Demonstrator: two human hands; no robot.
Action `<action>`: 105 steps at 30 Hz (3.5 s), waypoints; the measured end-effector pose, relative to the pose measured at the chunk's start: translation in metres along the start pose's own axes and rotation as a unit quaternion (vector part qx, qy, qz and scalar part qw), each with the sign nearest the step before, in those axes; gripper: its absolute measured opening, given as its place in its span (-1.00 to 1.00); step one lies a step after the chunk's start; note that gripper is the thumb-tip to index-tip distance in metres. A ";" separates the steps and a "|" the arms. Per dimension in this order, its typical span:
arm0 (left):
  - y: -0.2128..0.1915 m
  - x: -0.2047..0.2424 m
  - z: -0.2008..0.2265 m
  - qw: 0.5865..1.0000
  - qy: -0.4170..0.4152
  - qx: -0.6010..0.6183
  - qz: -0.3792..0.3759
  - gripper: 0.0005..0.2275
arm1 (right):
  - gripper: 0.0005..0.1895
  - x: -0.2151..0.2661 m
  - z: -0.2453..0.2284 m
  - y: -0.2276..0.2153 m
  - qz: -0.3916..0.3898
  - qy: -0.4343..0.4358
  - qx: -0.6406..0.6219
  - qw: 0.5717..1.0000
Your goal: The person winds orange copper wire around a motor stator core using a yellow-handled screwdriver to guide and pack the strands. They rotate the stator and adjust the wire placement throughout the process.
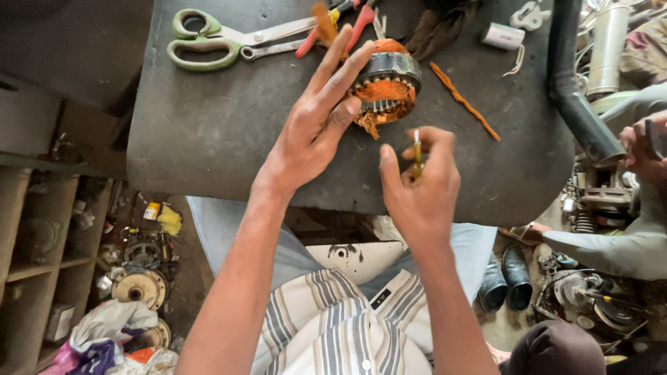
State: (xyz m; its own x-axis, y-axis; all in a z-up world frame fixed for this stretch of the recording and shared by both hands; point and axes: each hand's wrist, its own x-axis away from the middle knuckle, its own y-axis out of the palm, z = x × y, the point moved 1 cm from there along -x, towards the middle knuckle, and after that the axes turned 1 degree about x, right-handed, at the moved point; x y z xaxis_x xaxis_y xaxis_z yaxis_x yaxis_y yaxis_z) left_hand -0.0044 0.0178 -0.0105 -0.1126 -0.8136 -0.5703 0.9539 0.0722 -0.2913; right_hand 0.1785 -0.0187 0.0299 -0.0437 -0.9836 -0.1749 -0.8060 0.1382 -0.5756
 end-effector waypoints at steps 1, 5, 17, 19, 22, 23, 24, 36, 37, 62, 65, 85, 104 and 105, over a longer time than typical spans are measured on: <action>0.001 0.002 -0.002 1.000 0.000 -0.002 -0.002 -0.65 | -0.66 0.002 -0.001 -0.005 -0.021 0.022 -0.013 0.999; 0.001 0.006 0.007 0.999 -0.019 -0.011 -0.024 -0.53 | -0.60 0.014 -0.003 -0.024 -0.057 -0.163 0.059 0.983; 0.005 0.003 0.029 0.996 -0.021 -0.062 -0.060 -0.21 | -0.79 0.005 0.008 -0.022 -0.016 -0.141 0.020 0.990; 0.004 0.002 0.028 0.995 -0.013 -0.069 -0.070 -0.20 | -0.80 0.005 0.007 -0.019 0.000 -0.164 0.028 0.986; 0.002 0.001 0.024 0.994 -0.012 -0.072 -0.080 -0.18 | -0.78 0.004 0.008 -0.014 0.011 -0.174 0.030 0.984; 0.002 0.000 0.021 0.994 -0.011 -0.070 -0.082 -0.18 | -0.77 0.003 0.008 -0.014 0.014 -0.173 0.029 0.984; 0.001 -0.001 0.019 0.995 -0.008 -0.067 -0.079 -0.19 | -0.79 0.002 0.009 -0.013 0.016 -0.171 0.032 0.985; 0.012 0.001 0.023 0.993 0.003 -0.118 -0.029 -0.17 | -0.78 0.001 0.027 0.002 0.095 -0.154 -0.042 0.983; 0.012 0.002 0.023 0.992 -0.002 -0.120 -0.028 -0.17 | -0.80 0.003 0.030 0.001 0.091 -0.150 -0.051 0.983; 0.011 0.001 0.031 0.993 -0.037 -0.107 -0.029 -0.19 | -0.82 0.001 0.044 0.001 0.050 -0.101 -0.060 0.992; 0.011 0.002 0.030 0.993 -0.032 -0.111 -0.032 -0.19 | -0.83 -0.001 0.045 -0.001 0.040 -0.078 -0.072 0.994; 0.013 0.003 0.032 0.994 -0.025 -0.104 -0.032 -0.20 | -0.84 -0.001 0.040 -0.001 0.042 -0.090 -0.102 0.990; 0.012 0.001 0.034 0.994 -0.028 -0.103 -0.034 -0.21 | -0.82 -0.002 0.037 0.002 0.031 -0.079 -0.118 0.989; 0.012 0.001 0.034 0.994 -0.028 -0.102 -0.033 -0.21 | -0.82 -0.003 0.038 0.002 0.023 -0.059 -0.136 0.989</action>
State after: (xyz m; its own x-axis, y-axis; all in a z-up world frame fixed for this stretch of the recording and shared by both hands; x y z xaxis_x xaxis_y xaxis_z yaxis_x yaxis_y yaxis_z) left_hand 0.0166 -0.0023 0.0116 -0.1530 -0.8508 -0.5028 0.8678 0.1277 -0.4802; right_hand 0.1992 -0.0108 -0.0009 -0.0283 -0.9547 -0.2963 -0.9345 0.1305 -0.3312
